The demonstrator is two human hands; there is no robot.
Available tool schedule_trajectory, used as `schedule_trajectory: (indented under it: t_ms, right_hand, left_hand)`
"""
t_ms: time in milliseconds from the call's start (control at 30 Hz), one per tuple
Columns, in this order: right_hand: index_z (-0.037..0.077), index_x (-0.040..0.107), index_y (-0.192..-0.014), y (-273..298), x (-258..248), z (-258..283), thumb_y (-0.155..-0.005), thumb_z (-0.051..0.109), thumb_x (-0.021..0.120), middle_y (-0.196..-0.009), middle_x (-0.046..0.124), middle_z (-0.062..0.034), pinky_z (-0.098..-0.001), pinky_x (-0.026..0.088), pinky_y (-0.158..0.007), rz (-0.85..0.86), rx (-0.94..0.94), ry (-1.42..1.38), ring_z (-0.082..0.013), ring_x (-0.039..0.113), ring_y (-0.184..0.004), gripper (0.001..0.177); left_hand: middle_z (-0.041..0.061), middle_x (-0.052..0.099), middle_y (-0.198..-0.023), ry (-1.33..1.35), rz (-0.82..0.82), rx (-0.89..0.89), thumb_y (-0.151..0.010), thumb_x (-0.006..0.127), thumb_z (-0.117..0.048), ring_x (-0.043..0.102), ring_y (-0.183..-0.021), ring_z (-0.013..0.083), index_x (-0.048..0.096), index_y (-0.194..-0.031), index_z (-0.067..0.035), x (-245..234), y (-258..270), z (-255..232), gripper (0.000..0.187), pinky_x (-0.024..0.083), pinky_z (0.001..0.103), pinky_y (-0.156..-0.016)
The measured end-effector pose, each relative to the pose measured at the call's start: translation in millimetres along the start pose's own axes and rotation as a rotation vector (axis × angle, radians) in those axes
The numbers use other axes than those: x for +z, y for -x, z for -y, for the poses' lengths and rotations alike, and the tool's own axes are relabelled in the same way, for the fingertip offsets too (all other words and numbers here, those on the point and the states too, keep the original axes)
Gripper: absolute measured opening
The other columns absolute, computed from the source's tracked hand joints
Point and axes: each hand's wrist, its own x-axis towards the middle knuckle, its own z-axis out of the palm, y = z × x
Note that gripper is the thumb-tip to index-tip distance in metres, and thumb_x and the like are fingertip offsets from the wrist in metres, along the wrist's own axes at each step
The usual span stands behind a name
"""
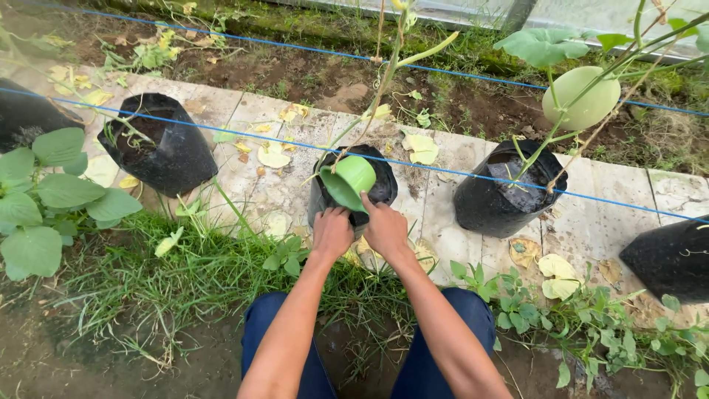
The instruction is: Watering melon plants in a greenhouse using a green scoop and water from buckets.
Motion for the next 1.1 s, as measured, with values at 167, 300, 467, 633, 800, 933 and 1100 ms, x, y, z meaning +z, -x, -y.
schedule_trajectory:
  t_ms: [167,300,467,633,800,933,1100]
  right_hand:
    - [0.025,0.051,-0.150,6,-3,0,-0.071,0.000,0.066,-0.094,0.065,-0.0177,-0.0510,0.055,-0.068,0.001,-0.023,0.030,-0.0402,0.068,-0.077,0.084]
    - [0.027,0.057,-0.147,11,8,-12,-0.071,-0.004,0.065,-0.090,0.064,-0.0166,-0.0480,0.056,-0.068,-0.048,-0.061,0.110,-0.0374,0.067,-0.081,0.083]
    - [0.028,0.059,-0.145,14,1,-18,-0.071,-0.003,0.065,-0.091,0.064,-0.0169,-0.0487,0.055,-0.070,-0.113,0.008,0.045,-0.0372,0.067,-0.082,0.081]
    - [0.023,0.053,-0.150,15,-22,-21,-0.077,0.003,0.060,-0.098,0.071,-0.0212,-0.0518,0.055,-0.078,-0.076,0.278,-0.227,-0.0412,0.069,-0.087,0.076]
    - [0.013,0.055,-0.145,17,-17,-42,-0.084,0.024,0.063,-0.110,0.072,-0.0272,-0.0513,0.051,-0.096,-0.062,0.493,-0.427,-0.0451,0.067,-0.107,0.062]
    - [0.011,0.055,-0.144,34,-37,-37,-0.084,0.026,0.065,-0.110,0.071,-0.0281,-0.0514,0.052,-0.095,-0.033,0.539,-0.401,-0.0448,0.067,-0.107,0.062]
    - [0.019,0.058,-0.142,74,-129,-10,-0.083,0.032,0.066,-0.110,0.073,-0.0218,-0.0507,0.053,-0.091,0.192,0.557,-0.304,-0.0409,0.069,-0.103,0.060]
  left_hand:
    - [0.012,0.071,-0.117,-0.024,-0.037,-0.030,-0.082,0.063,-0.009,0.062,-0.112,0.0312,0.073,-0.108,-0.003,-5,-5,-5,0.029,0.040,0.049,-0.099]
    - [0.015,0.070,-0.115,-0.027,-0.022,-0.022,-0.078,0.065,-0.010,0.060,-0.113,0.0337,0.072,-0.110,0.000,-7,-8,-9,0.035,0.039,0.049,-0.099]
    - [0.015,0.070,-0.122,0.003,-0.010,-0.056,-0.083,0.062,-0.009,0.060,-0.117,0.0318,0.071,-0.116,0.001,-2,-10,-3,0.036,0.039,0.048,-0.103]
    - [0.015,0.068,-0.129,0.049,-0.049,-0.082,-0.088,0.061,-0.011,0.059,-0.121,0.0318,0.070,-0.120,0.002,1,-12,-4,0.036,0.038,0.048,-0.105]
    - [0.012,0.069,-0.127,0.179,-0.054,-0.162,-0.091,0.060,-0.014,0.059,-0.122,0.0312,0.070,-0.121,-0.005,-8,-9,-24,0.033,0.041,0.047,-0.104]
    - [0.014,0.069,-0.124,0.258,0.012,-0.211,-0.091,0.061,-0.015,0.061,-0.118,0.0329,0.071,-0.121,-0.006,-43,-4,-46,0.033,0.043,0.048,-0.102]
    - [0.013,0.073,-0.120,0.292,0.142,-0.217,-0.094,0.061,-0.018,0.068,-0.108,0.0349,0.075,-0.115,-0.010,-121,8,-85,0.027,0.052,0.045,-0.098]
